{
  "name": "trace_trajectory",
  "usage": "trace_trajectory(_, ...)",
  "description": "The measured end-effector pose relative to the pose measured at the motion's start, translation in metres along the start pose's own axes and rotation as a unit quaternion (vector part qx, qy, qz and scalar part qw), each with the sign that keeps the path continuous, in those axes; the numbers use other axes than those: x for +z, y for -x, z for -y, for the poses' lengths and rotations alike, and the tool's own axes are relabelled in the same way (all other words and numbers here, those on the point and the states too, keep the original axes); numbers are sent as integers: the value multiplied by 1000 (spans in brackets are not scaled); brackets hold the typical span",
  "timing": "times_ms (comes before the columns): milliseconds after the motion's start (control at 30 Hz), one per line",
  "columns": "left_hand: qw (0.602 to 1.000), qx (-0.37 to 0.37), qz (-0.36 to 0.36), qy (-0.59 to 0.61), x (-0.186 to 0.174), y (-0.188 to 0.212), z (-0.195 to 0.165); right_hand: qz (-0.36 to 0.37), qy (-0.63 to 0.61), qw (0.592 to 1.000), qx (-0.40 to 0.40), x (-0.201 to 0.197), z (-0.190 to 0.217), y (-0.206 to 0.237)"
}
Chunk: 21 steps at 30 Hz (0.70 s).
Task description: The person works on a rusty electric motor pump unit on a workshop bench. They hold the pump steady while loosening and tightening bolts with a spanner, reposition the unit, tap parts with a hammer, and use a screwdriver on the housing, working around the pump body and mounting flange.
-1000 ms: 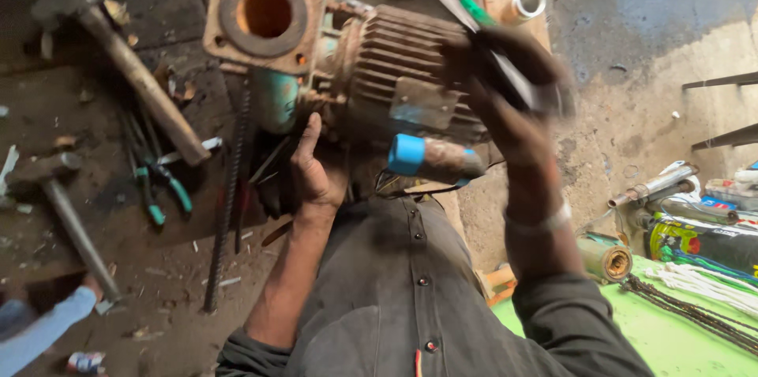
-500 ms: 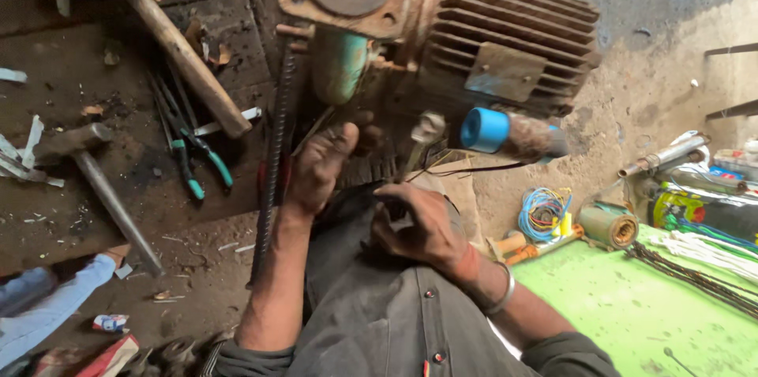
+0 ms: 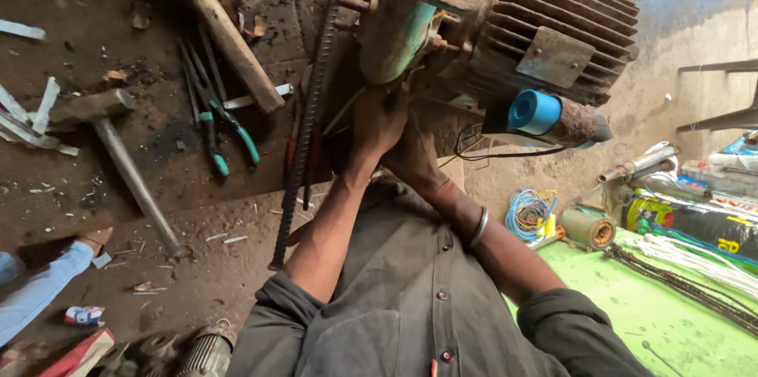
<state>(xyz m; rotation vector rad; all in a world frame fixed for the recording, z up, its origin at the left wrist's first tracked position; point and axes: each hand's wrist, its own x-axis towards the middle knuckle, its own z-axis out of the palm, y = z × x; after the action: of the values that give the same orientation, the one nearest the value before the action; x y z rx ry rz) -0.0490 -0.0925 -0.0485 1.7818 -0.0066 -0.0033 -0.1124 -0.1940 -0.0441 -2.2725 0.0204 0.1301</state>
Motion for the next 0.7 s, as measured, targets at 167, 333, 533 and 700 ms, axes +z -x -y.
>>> trace_trajectory(167,998,24,59,-4,-15,-8,-5,-61,-81,994,49,14,20,9)
trace_trajectory(333,996,84,38,-1,-24,-10,-12,-29,-204,978,36,15,15,15)
trace_trajectory(533,990,140,3,-9,-22,-9,-15,93,-333,937,56,6,8,21)
trace_trajectory(700,992,-22,122,-21,-24,-14,-16,189,-331,910,163,-5,16,30)
